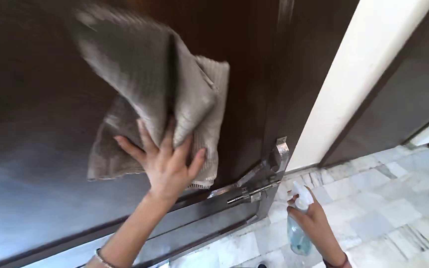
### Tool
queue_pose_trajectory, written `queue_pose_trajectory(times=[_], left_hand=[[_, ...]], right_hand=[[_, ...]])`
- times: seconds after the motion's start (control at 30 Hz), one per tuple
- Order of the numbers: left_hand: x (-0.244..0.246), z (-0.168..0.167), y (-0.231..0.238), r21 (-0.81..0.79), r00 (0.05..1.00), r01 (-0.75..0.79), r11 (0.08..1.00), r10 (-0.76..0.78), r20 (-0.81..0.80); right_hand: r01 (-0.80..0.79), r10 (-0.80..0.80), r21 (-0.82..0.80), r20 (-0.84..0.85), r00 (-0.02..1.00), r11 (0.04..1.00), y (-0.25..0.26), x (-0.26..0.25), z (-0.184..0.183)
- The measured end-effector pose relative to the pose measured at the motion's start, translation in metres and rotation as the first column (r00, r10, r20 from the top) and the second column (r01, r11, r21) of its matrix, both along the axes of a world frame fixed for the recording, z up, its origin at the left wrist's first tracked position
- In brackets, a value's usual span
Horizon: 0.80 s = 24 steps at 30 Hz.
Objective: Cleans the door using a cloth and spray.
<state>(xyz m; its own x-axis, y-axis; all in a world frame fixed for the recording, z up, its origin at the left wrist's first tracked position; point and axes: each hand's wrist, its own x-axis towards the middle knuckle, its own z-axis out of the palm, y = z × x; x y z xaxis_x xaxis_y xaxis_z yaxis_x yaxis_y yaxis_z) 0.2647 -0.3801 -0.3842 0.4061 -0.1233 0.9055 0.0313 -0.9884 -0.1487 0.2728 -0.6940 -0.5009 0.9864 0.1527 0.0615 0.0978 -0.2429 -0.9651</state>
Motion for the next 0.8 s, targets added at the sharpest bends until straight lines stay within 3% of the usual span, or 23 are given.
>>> queue_pose_trajectory(times=[0.17, 0.37, 0.5, 0.6, 0.7, 0.8], left_hand=[[0.006, -0.042, -0.015, 0.041, 0.994, 0.081, 0.996, -0.078, -0.082], [0.018, -0.055, -0.031, 0.018, 0.992, 0.111, 0.994, -0.110, -0.065], [0.040, -0.063, -0.052, 0.128, 0.978, 0.199, 0.972, -0.190, -0.082], [0.058, -0.061, -0.075, 0.189, 0.922, 0.366, 0.911, -0.328, -0.204], [0.074, -0.060, -0.091, 0.100, 0.785, 0.559, 0.823, -0.487, -0.382], [0.071, -0.046, -0.094, 0.154, 0.756, 0.562, 0.813, -0.428, -0.495]], right_hand=[[-0.061, 0.065, 0.037, -0.105, 0.992, 0.997, 0.001, 0.011, -0.008], [0.031, -0.023, 0.075, -0.115, 0.993, 0.997, 0.006, 0.007, -0.026], [0.045, -0.016, 0.179, -0.160, 0.987, 0.983, 0.004, 0.004, -0.031], [0.042, -0.004, 0.207, -0.180, 0.984, 0.977, -0.001, -0.004, -0.037], [0.032, 0.004, 0.205, -0.174, 0.985, 0.978, -0.010, -0.013, -0.039], [0.011, 0.017, 0.193, -0.144, 0.989, 0.981, -0.019, -0.019, -0.037]])
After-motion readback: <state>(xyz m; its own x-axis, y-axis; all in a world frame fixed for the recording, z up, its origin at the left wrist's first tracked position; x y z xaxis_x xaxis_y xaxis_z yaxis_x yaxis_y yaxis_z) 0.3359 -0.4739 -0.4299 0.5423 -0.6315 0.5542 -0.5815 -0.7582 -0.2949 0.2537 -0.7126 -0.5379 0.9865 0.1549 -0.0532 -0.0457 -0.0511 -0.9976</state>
